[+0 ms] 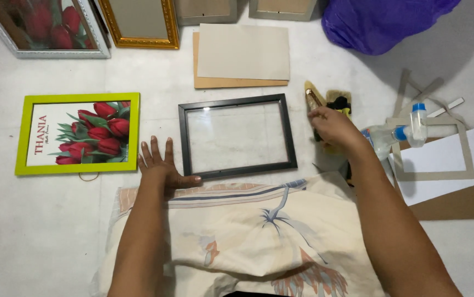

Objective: Cleaning the glass of a picture frame and installing the backing board

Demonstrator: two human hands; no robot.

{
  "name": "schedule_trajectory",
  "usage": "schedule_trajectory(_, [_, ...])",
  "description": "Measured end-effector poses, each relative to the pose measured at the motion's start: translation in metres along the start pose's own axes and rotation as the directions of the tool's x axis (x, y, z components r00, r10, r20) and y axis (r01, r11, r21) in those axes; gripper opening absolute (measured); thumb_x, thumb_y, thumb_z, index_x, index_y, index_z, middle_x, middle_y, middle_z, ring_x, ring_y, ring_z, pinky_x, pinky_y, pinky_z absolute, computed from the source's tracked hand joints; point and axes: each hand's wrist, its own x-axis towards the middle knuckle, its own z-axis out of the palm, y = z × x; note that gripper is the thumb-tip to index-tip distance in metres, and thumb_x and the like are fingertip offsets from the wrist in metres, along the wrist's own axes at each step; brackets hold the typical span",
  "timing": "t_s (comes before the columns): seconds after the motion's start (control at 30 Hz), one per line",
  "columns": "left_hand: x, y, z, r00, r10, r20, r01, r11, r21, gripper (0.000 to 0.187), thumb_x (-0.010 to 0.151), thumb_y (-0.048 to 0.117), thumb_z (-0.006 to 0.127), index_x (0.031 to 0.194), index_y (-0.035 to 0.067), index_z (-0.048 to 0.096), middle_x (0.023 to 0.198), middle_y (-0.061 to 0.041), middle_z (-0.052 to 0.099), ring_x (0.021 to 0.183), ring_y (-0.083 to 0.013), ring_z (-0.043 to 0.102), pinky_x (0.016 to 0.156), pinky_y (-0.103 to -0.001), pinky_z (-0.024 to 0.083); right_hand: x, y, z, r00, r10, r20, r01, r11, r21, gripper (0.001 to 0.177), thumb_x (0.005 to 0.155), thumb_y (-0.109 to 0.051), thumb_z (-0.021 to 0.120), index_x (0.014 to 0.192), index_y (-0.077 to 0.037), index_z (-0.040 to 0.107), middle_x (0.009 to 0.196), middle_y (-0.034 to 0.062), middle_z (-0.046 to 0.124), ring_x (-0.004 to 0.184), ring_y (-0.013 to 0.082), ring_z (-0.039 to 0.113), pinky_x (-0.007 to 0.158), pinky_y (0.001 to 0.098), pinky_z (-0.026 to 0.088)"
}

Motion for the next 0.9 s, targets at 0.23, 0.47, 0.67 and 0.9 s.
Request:
schedule_trajectory(0.23, [0.007, -0.003, 0.009, 0.998, 0.005, -0.060, -0.003, 1.000, 0.020, 0.163, 0.045, 0.110, 0.062, 0.164, 0.030, -0.017, 0.170, -0.007, -0.027, 0.154, -0.0359, -0.025, 0.123, -0.054, -0.016, 0.037, 0.016, 0.013, 0.975, -0.007, -0.220, 0.102, 0.899, 0.426, 0.032, 0.093, -0.027, 0.061, 0.108, -0.003, 0.074, 0.074, 0.0220, 0.066, 0.062, 0.0248, 0.068, 0.059, 0.0375, 0.067])
schedule_trajectory(0.47, [-0.004, 0.002, -0.002, 1.000, -0.010, -0.012, 0.011, 1.000, 0.022, 0.165, 0.047, 0.108, 0.065, 0.163, 0.028, -0.022, 0.168, -0.009, -0.031, 0.152, -0.0376, -0.028, 0.122, -0.054, -0.015, 0.014, -0.015, 0.017, 0.924, -0.260, -0.282, 0.380, 0.715, 0.587, 0.039, 0.103, -0.040, 0.074, 0.111, -0.002, 0.070, 0.067, 0.0166, 0.062, 0.055, 0.0186, 0.067, 0.061, 0.0356, 0.068])
schedule_trajectory(0.67, [-0.017, 0.004, -0.012, 1.000, -0.003, -0.012, 0.003, 1.000, -0.008, 0.167, 0.044, 0.107, 0.066, 0.163, 0.028, -0.021, 0.168, -0.010, -0.030, 0.153, -0.0378, -0.027, 0.125, -0.054, -0.010, -0.005, -0.038, 0.041, 0.802, -0.511, -0.309, 0.589, 0.765, 0.262, 0.024, 0.092, -0.027, 0.085, 0.103, -0.012, 0.069, 0.067, 0.0067, 0.067, 0.062, 0.0125, 0.068, 0.060, 0.0231, 0.056])
schedule_trajectory(0.9, [-0.026, 0.004, -0.008, 0.996, 0.026, -0.082, -0.028, 0.999, -0.024, 0.161, 0.049, 0.106, 0.062, 0.164, 0.027, -0.017, 0.170, -0.011, -0.024, 0.155, -0.0386, -0.022, 0.126, -0.053, -0.006, -0.021, -0.054, 0.063, 0.896, -0.415, -0.158, 0.444, 0.843, 0.304, 0.025, 0.088, -0.021, 0.074, 0.109, -0.009, 0.077, 0.061, 0.0115, 0.071, 0.060, 0.0166, 0.073, 0.065, 0.0291, 0.058])
